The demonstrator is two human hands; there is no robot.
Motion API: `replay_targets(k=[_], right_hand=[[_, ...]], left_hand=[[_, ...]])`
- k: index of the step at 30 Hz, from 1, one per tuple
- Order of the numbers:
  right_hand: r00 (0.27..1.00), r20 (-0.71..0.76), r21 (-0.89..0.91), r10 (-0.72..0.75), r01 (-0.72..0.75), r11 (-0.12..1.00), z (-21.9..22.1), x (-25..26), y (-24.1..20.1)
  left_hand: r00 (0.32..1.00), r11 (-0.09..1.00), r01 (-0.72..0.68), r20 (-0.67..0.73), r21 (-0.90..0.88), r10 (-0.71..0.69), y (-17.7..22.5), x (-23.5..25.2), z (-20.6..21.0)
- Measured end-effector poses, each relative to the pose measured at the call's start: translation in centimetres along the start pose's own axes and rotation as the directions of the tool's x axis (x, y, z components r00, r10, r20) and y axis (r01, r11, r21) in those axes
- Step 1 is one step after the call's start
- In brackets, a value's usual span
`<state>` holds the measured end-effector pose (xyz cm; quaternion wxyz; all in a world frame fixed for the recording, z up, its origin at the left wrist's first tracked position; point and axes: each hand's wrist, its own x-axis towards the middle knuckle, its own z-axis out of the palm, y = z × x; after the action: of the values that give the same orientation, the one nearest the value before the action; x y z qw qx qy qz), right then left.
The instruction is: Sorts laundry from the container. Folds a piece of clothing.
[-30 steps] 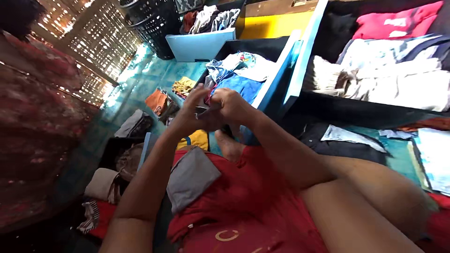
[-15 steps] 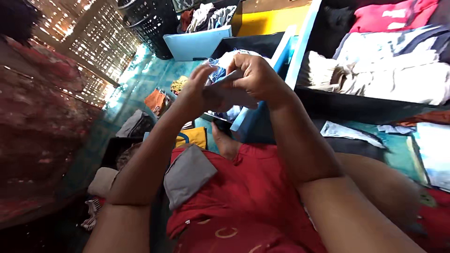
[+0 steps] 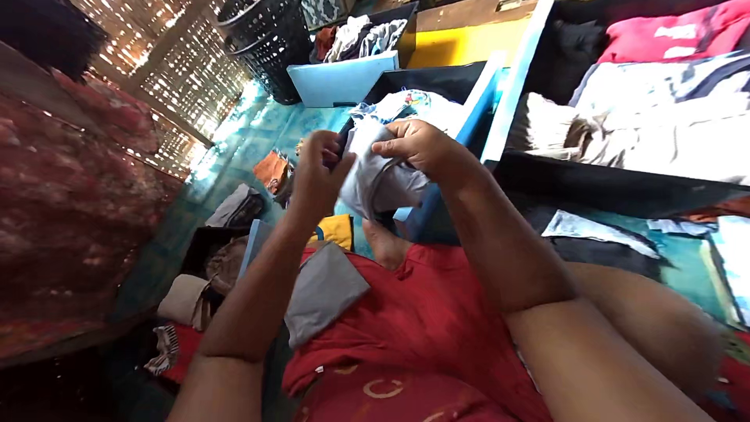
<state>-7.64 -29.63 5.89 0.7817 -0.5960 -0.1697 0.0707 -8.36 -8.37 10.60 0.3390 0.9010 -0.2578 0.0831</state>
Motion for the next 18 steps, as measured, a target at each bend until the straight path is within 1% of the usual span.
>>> replay_targets(k=[2,3,5,7,9,10,13,16,18], right_hand=[[0.998,-0.054,0.011,0.044,-0.044,0.999,1.3,0.4,1.0],[0.996,-0.068,0.034,0.061,-0.058,0.998,1.7,0.5,1.3],[0.992,-0.082,0.075,0.096,-0.090,0.993,2.2,0.2,1.3],[0.993,-0.050,0.090,0.106,-0.101,0.991,2.3,-0.1,0.9],[0.997,0.025,0.050,0.067,-0.068,0.996,2.3,-0.1,0.9],[0.999,0.034,0.014,0.035,-0.036,0.999,2.5,-0.1,0.9],[0.999,-0.040,-0.034,-0.020,0.019,0.999,4.4,0.1,1.4],[0.997,-0.048,-0.020,-0.054,0.053,0.998,5.6,0.1,2.4],[0.990,-0.091,-0.023,-0.108,0.106,0.994,5.8,0.1,2.8]], left_hand=[[0.998,0.995,0.027,0.060,-0.098,-0.021,0.9,-1.2,1.8],[0.998,0.991,0.045,0.056,-0.124,-0.039,0.8,-1.6,2.6],[0.998,0.983,0.062,-0.013,-0.173,-0.065,-0.1,-1.8,3.6],[0.990,0.950,0.104,-0.061,-0.294,-0.127,-1.0,-1.8,3.5],[0.981,0.894,0.146,-0.053,-0.423,-0.185,-1.5,-1.9,3.0],[0.980,0.876,0.153,-0.045,-0.457,-0.195,-1.6,-2.1,2.7],[0.989,0.857,0.095,-0.050,-0.507,-0.139,-2.4,-3.0,1.5],[0.993,0.831,0.041,-0.070,-0.554,-0.096,-3.7,-4.6,-0.7],[0.987,0.877,-0.020,-0.148,-0.480,-0.058,-5.1,-6.5,-2.8]])
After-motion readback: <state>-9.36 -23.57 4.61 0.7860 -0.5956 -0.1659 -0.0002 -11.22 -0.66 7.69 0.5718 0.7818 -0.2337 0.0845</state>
